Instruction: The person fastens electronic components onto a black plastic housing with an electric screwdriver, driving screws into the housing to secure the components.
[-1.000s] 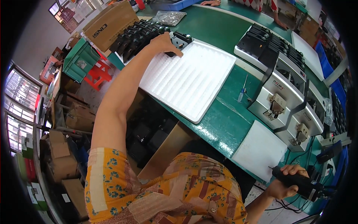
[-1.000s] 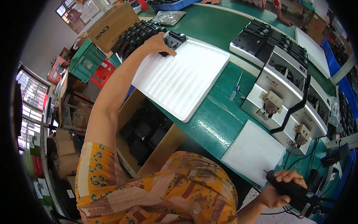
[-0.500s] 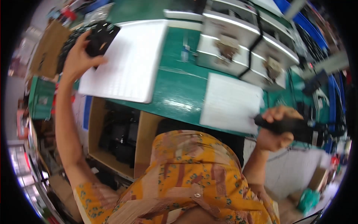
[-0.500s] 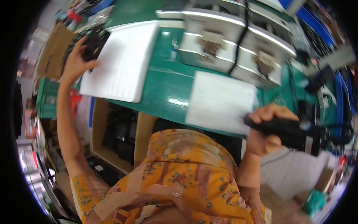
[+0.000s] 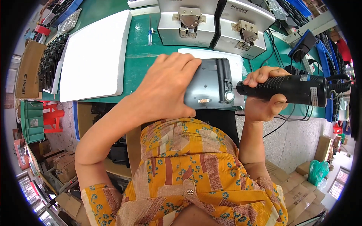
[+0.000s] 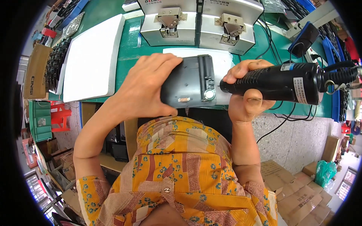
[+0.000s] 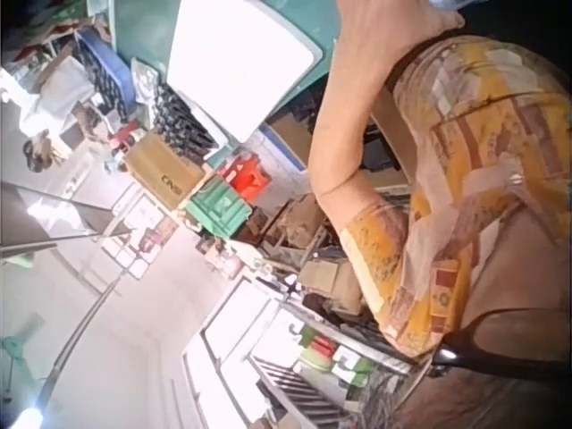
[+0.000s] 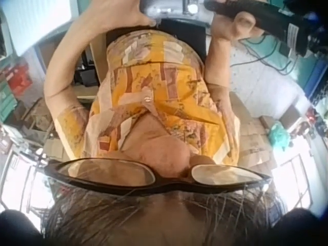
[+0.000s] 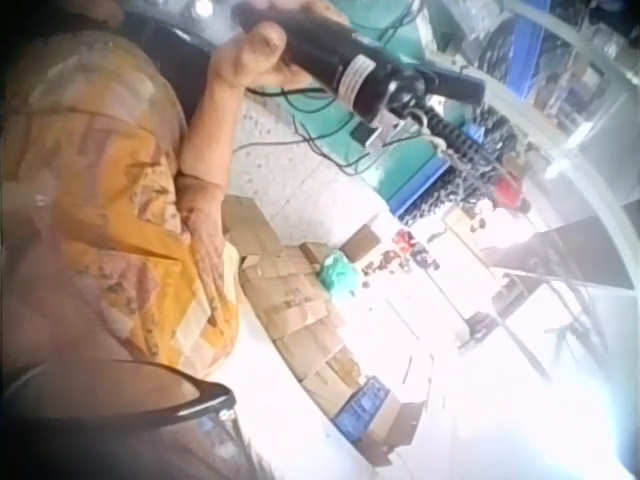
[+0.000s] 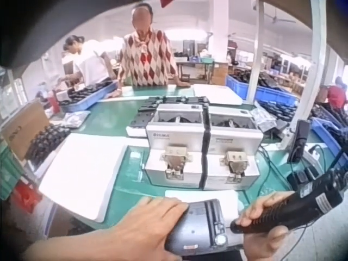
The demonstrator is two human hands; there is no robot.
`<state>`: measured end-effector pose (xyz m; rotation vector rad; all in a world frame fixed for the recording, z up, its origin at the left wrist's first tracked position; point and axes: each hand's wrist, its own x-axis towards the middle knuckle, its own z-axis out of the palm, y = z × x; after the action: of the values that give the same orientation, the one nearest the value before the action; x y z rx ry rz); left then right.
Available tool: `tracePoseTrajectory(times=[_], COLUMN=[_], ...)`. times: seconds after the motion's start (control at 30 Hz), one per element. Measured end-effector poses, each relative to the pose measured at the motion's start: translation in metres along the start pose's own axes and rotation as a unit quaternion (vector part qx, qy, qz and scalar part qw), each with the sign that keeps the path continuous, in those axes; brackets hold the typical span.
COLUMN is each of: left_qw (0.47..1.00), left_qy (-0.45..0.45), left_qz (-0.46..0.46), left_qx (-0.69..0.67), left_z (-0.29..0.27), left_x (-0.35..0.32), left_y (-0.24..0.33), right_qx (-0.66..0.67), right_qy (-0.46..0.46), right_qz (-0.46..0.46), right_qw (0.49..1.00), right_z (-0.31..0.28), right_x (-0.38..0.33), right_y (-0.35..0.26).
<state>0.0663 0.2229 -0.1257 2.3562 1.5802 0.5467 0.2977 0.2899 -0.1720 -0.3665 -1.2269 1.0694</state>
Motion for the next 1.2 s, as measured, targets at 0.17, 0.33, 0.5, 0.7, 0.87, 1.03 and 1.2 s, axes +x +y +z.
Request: tracePoseTrajectory(times=[0.17,0.33,0.5,0.7,0.87,1.03,1.2], left_qw=[1.0,0.999,1.0,0.999,0.996,0.978,0.963], left_qy=[-0.025,-0.034,-0.009,0.012,0.033,0.165,0.208], left_qz=[0.011,0.011,-0.011,-0.035,-0.021,0.015,0.0], left_qx=[0.016,0.0,-0.019,-0.037,-0.075,-0.124,-0.174], left_z=[0.022,0.023,0.025,0.027,0.03,0.05,0.068], left_x=[0.019,0.018,0.013,0.002,0.001,-0.016,-0.011], left_y=[-0.012,-0.018,-0.018,-0.019,-0.013,-0.008,0.008], right_qx=[0.024,0.058,0.063,0.131,0.074,0.058,0.054], right_qy=[0.025,0.028,0.002,-0.086,-0.081,-0.095,-0.099], right_qz=[0.016,0.016,0.024,-0.035,-0.026,-0.02,-0.02], right_qw=[0.999,0.998,0.998,0.987,0.994,0.994,0.993], right_z=[0.005,0.002,-0.003,-0.019,-0.02,-0.019,-0.02], right_x=[0.001,0.001,0.005,0.018,0.015,0.01,0.008], right_y=[-0.001,0.001,-0.002,-0.014,-0.027,-0.03,-0.03])
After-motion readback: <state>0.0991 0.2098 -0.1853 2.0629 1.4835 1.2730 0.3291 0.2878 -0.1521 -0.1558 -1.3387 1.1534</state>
